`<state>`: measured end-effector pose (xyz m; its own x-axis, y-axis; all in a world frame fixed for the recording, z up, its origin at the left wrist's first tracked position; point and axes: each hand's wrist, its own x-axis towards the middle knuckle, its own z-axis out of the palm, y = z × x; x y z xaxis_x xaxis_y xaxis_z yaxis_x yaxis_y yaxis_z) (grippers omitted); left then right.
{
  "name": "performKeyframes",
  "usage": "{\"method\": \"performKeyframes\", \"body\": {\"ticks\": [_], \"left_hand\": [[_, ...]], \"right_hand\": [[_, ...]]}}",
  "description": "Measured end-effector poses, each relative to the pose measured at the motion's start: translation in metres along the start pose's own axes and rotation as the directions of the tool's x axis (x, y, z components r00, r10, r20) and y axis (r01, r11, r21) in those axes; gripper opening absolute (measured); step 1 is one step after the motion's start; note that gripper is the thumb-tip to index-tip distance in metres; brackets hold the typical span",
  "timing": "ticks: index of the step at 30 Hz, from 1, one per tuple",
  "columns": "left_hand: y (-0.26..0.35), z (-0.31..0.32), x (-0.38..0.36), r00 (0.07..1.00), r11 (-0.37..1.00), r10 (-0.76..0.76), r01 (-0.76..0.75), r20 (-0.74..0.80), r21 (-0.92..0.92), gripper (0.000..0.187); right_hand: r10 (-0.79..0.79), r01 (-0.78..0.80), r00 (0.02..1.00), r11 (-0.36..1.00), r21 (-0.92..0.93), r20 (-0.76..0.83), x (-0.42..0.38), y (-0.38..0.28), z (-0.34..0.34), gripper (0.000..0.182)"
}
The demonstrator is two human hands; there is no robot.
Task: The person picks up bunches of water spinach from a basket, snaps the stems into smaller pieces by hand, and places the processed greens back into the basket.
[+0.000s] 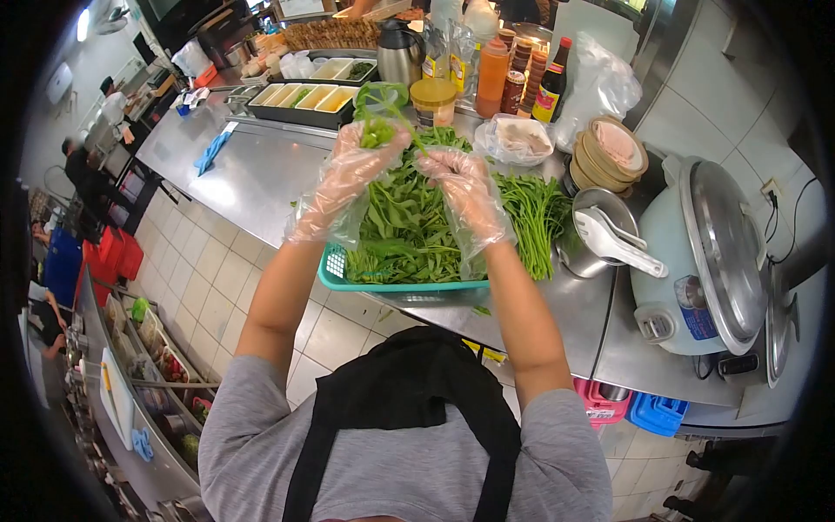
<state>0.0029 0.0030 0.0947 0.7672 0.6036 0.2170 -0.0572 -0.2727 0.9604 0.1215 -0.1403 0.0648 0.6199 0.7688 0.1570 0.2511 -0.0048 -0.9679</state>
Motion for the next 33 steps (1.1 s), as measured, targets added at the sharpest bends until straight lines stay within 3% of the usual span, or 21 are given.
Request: {"method": "performKeyframes", "body": {"ticks": [2, 5, 8, 11, 13, 15, 17, 18, 20, 22, 24, 26, 28, 31, 33], "left_hand": [[-0.010, 0.005, 0.002, 0.944, 0.843, 0.330, -0.292, -0.005, 0.453, 0.022], [-0.013, 0.008, 0.001, 0.948, 0.834, 0.313, -0.248, -0.051, 0.493, 0.023], [-0.023, 0.008, 0.003, 0.927, 0.842, 0.372, -0.314, -0.051, 0.438, 0.021], [-0.005, 0.010, -0.005, 0.943, 0.848, 0.328, -0.269, -0.054, 0.457, 0.022], [0.004, 0.011, -0.010, 0.958, 0.855, 0.285, -0.236, -0.039, 0.461, 0.022], [0.006, 0.012, -0.014, 0.970, 0.862, 0.242, -0.202, -0.026, 0.465, 0.022], [0.004, 0.013, -0.017, 0.953, 0.658, 0.299, -0.240, 0.045, 0.714, 0.025], [-0.007, 0.012, -0.016, 0.953, 0.658, 0.299, -0.241, 0.046, 0.714, 0.025], [-0.036, 0.011, -0.013, 0.747, 0.390, 0.643, -0.510, 0.170, 0.767, 0.034], [-0.032, 0.015, -0.016, 0.762, 0.373, 0.626, -0.479, 0.165, 0.795, 0.034], [-0.032, 0.014, -0.017, 0.778, 0.356, 0.609, -0.441, 0.153, 0.824, 0.034], [-0.034, 0.009, -0.013, 0.865, 0.465, 0.498, -0.329, 0.064, 0.822, 0.040], [-0.032, 0.012, -0.015, 0.866, 0.438, 0.483, -0.367, 0.129, 0.821, 0.043], [-0.010, 0.025, -0.019, 0.873, 0.390, 0.418, -0.423, 0.252, 0.818, 0.046], [-0.011, 0.028, -0.017, 0.878, 0.371, 0.364, -0.442, 0.310, 0.817, 0.047]], "right_hand": [[0.009, -0.008, 1.000, 1.000, 0.009, -0.012, 0.001, 0.004, 0.002, 0.037], [-0.025, 0.029, 0.999, 0.995, 0.091, -0.041, 0.001, 0.012, 0.004, 0.036], [-0.039, 0.039, 0.999, 0.999, 0.015, -0.005, -0.003, 0.009, 0.001, 0.035], [-0.063, 0.063, 0.998, 0.998, -0.009, -0.024, -0.008, 0.009, 0.000, 0.035], [-0.256, 0.245, 0.962, 0.963, -0.114, -0.098, -0.009, 0.016, -0.001, 0.035], [-0.185, 0.171, 0.976, 0.977, -0.129, -0.114, -0.012, 0.018, -0.003, 0.035], [-0.113, 0.094, 0.985, 0.985, -0.141, -0.131, -0.016, 0.022, -0.005, 0.035], [-0.119, 0.103, 0.985, 0.987, -0.125, -0.127, -0.016, 0.028, -0.004, 0.036], [-0.122, 0.109, 0.984, 0.988, -0.106, -0.127, -0.020, 0.032, -0.005, 0.037], [-0.200, 0.170, 0.972, 0.961, -0.218, -0.126, -0.024, 0.029, -0.005, 0.027], [-0.213, 0.173, 0.965, 0.955, -0.242, -0.153, -0.025, 0.039, -0.011, 0.029], [-0.231, 0.180, 0.956, 0.947, -0.265, -0.178, -0.021, 0.056, -0.017, 0.031], [-0.531, 0.362, 0.827, 0.751, -0.552, -0.181, -0.020, 0.068, -0.019, 0.029], [-0.405, 0.295, 0.912, 0.766, -0.571, -0.073, -0.014, 0.065, -0.025, 0.028], [-0.406, 0.349, 0.914, 0.772, -0.531, 0.010, -0.015, 0.052, -0.027, 0.027]]}}
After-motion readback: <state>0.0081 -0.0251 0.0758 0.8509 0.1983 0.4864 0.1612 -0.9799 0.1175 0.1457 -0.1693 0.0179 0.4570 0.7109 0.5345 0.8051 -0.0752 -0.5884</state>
